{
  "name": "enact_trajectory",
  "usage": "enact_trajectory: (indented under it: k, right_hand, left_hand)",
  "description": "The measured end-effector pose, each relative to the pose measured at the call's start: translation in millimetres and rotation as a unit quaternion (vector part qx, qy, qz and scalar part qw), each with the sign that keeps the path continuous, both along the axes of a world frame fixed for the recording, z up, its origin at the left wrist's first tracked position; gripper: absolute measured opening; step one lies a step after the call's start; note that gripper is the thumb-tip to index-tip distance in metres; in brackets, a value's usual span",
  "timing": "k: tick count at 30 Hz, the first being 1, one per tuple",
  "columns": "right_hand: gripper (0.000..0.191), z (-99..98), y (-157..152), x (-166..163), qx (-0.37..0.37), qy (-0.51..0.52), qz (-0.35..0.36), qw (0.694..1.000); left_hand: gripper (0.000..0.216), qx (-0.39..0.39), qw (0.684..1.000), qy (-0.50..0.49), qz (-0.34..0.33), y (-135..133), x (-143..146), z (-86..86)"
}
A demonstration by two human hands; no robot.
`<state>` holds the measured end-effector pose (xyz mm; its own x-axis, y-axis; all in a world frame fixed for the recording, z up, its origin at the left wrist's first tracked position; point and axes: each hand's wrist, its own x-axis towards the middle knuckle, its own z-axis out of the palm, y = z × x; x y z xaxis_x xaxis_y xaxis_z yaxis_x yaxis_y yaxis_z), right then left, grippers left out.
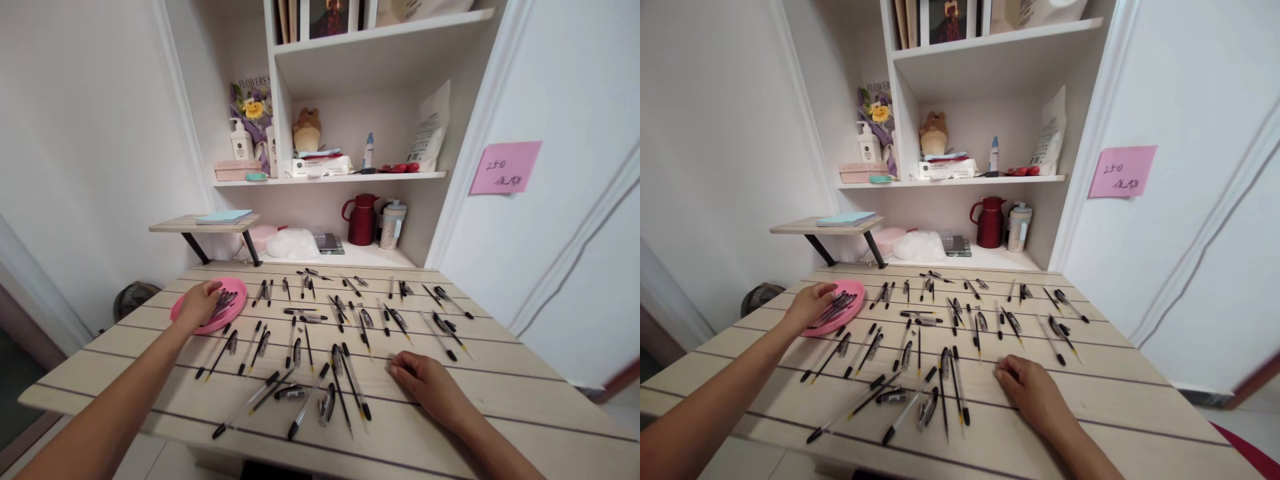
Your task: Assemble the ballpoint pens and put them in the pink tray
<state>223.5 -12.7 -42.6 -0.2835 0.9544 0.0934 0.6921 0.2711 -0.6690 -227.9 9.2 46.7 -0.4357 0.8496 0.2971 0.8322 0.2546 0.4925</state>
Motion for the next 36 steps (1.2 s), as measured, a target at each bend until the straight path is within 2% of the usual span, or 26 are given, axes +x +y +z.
enact_trajectory:
  k: [4, 8, 10, 13, 17, 23, 29, 33, 36]
  right_hand:
    - [0.023, 3.8, -1.7, -0.9, 0.006, -0.011, -0.007, 1.0]
    - [0.022, 3.8, -2.1, -1.1, 0.009, -0.019, -0.013, 1.0]
    - [0.02, 2.9, -2.5, -1.4, 0.013, -0.022, -0.014, 1.0]
    - [0.019, 3.4, -3.7, -2.8, 0.029, -0.032, -0.021, 0.999]
    - [0.019, 10.3, -8.1, -8.7, 0.039, -0.045, -0.04, 0.997]
    - [0.009, 21.0, -27.1, -37.4, 0.026, -0.012, -0.03, 0.999]
    - [0.006, 21.7, -39.3, -65.6, 0.049, -0.082, -0.057, 0.994]
    - [0.012, 24.1, -37.9, -74.1, 0.054, -0.125, -0.062, 0.989]
    - [0.015, 24.3, -35.4, -77.9, 0.064, -0.151, -0.055, 0.985]
  left_hand:
    - [0.033, 0.019, 0.989, 0.017, -0.148, -46.9, 51.3, -2.5]
    - [0.027, 0.031, 0.957, 0.06, -0.283, -103.2, 107.6, -18.1]
    - [0.024, 0.047, 0.944, 0.083, -0.317, -123.4, 130.5, -30.9]
    - [0.023, 0.054, 0.931, 0.114, -0.343, -139.2, 156.5, -49.3]
    - [0.021, 0.081, 0.922, 0.133, -0.353, -141.2, 178.6, -61.9]
    - [0.02, 0.082, 0.913, 0.161, -0.365, -130.6, 195.3, -63.6]
    - [0.017, 0.066, 0.914, 0.157, -0.369, -122.4, 205.9, -65.8]
    - [0.017, 0.033, 0.92, 0.141, -0.365, -114.9, 209.3, -63.1]
    - [0.02, 0.02, 0.923, 0.121, -0.364, -101.3, 210.3, -53.9]
